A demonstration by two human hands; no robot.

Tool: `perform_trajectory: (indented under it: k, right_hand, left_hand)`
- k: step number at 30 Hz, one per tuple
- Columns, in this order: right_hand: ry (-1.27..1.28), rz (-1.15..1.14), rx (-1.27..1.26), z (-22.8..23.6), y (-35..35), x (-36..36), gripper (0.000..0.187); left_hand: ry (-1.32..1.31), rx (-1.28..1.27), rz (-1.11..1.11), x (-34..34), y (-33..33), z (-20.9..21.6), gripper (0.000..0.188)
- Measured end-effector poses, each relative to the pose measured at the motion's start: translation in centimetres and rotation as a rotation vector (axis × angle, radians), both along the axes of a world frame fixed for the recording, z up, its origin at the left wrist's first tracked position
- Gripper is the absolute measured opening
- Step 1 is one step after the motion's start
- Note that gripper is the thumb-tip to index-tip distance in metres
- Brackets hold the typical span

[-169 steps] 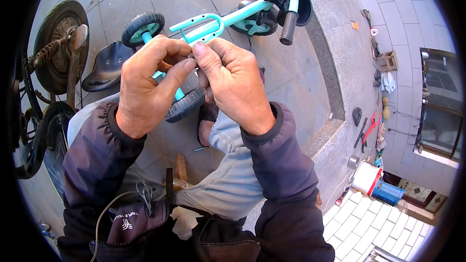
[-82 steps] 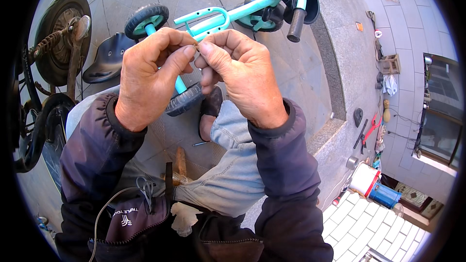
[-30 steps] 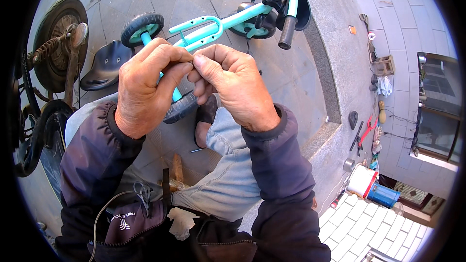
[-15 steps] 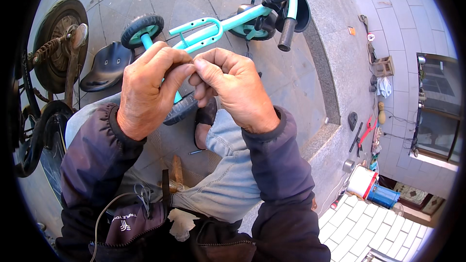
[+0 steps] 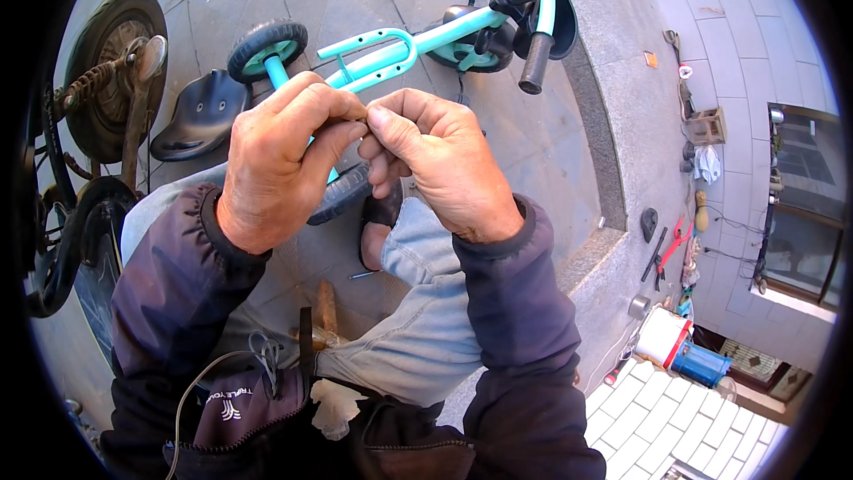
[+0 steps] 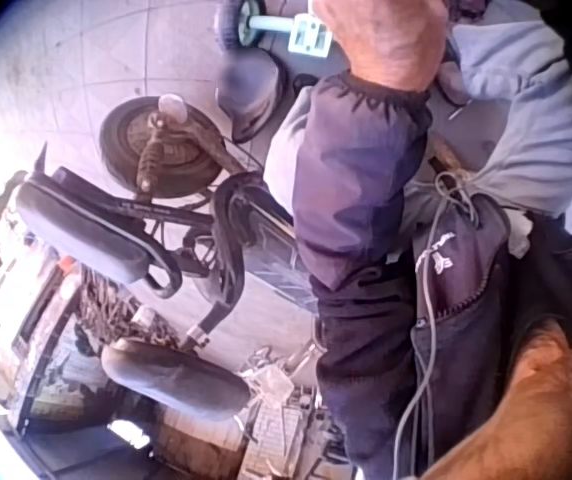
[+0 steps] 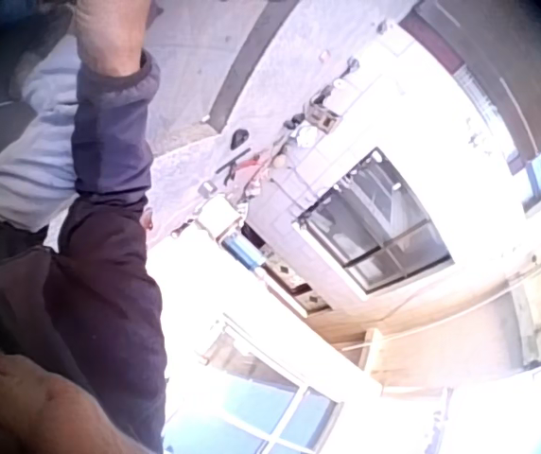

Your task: The person sits on the floor and uses a cloth to wipe and clean the frame and handlebars of a light blue tricycle. The person scrubs the metal frame and wipes the plastic handlebars with a dark cloth.

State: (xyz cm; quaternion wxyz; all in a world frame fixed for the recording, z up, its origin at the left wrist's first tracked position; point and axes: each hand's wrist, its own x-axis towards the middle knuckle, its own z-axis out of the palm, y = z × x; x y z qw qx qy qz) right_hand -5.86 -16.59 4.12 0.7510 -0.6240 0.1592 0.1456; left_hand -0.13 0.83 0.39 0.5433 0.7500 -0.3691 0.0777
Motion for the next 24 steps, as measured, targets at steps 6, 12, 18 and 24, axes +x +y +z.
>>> perform_trajectory:
  k: [6, 12, 18, 24]
  right_hand:
    - [-0.042, 0.007, -0.087, -0.01, 0.24, 0.0, 0.021]
    - [-0.055, -0.007, -0.09, -0.18, 0.19, -0.04, 0.021]
    - [-0.122, 0.011, -0.14, -0.27, 0.39, -0.04, 0.02]
    - [-0.141, 0.022, -0.18, -0.24, 0.58, 0.02, 0.02]
  left_hand:
    - [0.07, 0.05, 0.038, -0.24, -0.07, -0.1, 0.009]
    - [0.055, -0.005, -0.001, -0.11, -0.05, -0.13, 0.015]
    - [0.102, -0.001, 0.034, -0.32, -0.25, -0.13, 0.014]
    - [0.038, 0.067, 0.031, -0.06, 0.11, -0.2, 0.013]
